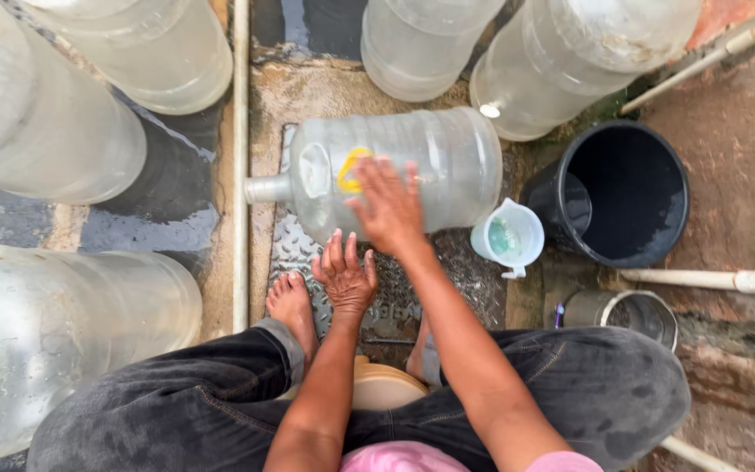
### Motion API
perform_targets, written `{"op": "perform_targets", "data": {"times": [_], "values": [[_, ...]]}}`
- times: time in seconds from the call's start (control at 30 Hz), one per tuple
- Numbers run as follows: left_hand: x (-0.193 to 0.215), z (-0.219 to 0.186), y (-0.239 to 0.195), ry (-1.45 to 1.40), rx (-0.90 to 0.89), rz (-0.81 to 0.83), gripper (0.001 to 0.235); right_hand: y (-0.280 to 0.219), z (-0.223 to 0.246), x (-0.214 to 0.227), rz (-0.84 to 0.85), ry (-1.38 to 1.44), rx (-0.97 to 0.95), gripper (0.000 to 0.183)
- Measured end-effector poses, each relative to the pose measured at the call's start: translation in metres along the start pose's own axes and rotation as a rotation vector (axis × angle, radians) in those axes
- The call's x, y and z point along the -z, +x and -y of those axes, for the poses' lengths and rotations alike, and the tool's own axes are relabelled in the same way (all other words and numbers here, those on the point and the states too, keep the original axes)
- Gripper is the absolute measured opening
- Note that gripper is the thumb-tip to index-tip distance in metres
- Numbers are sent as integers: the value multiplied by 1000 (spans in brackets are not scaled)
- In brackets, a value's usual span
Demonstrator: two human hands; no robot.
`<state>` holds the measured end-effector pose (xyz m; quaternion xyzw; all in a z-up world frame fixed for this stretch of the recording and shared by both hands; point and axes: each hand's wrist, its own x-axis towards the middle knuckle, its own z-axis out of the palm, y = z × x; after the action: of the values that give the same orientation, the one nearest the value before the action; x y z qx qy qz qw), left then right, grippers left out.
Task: The person scrubs the exterior of large transparent water dispenser bottles using a yellow sponge and soapy water from a small white jug. The person handles the bottles one at a time, rotating them to clean different sides, then places them upright among other bottles.
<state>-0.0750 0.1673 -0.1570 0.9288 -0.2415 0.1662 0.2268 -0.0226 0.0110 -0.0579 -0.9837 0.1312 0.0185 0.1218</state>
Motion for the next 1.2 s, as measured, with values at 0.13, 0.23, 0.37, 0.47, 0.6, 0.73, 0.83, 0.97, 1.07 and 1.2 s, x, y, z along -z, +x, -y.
{"op": "perform_targets", "data": {"times": [0.13, 0.23, 0.37, 0.47, 0.6, 0.73, 0.83, 0.97, 1.07, 1.2], "values": [[9, -8, 105, -92, 2, -83, 53, 2, -115, 41, -284, -42, -388, 76], [19, -3, 167, -64, -27, 36, 58, 5, -123, 47, -296, -14, -489, 75], [15, 0, 184, -47, -15, 67, 62, 12, -23, 12, -184, 138, -110, 75], [5, 8, 165, 15, 167, 48, 61, 23, 9, 7, -74, 143, -15, 73], [2, 30, 122, 83, 244, 1, 59, 13, -58, 46, -170, -14, -306, 76], [-9, 25, 73, 34, 414, -43, 64, 12, -72, 58, -242, -45, -444, 72], [-19, 4, 33, -62, 414, -63, 71, 18, 8, 16, -245, -28, 1, 75], [0, -4, 11, -78, 455, 1, 65, 15, 52, -10, 22, 137, 164, 76], [10, 10, 69, -15, 390, -159, 53, 17, -25, 20, -161, -26, -107, 68], [9, 22, 136, -73, 219, 5, 68, 3, -116, 43, -361, 33, -438, 62]]}}
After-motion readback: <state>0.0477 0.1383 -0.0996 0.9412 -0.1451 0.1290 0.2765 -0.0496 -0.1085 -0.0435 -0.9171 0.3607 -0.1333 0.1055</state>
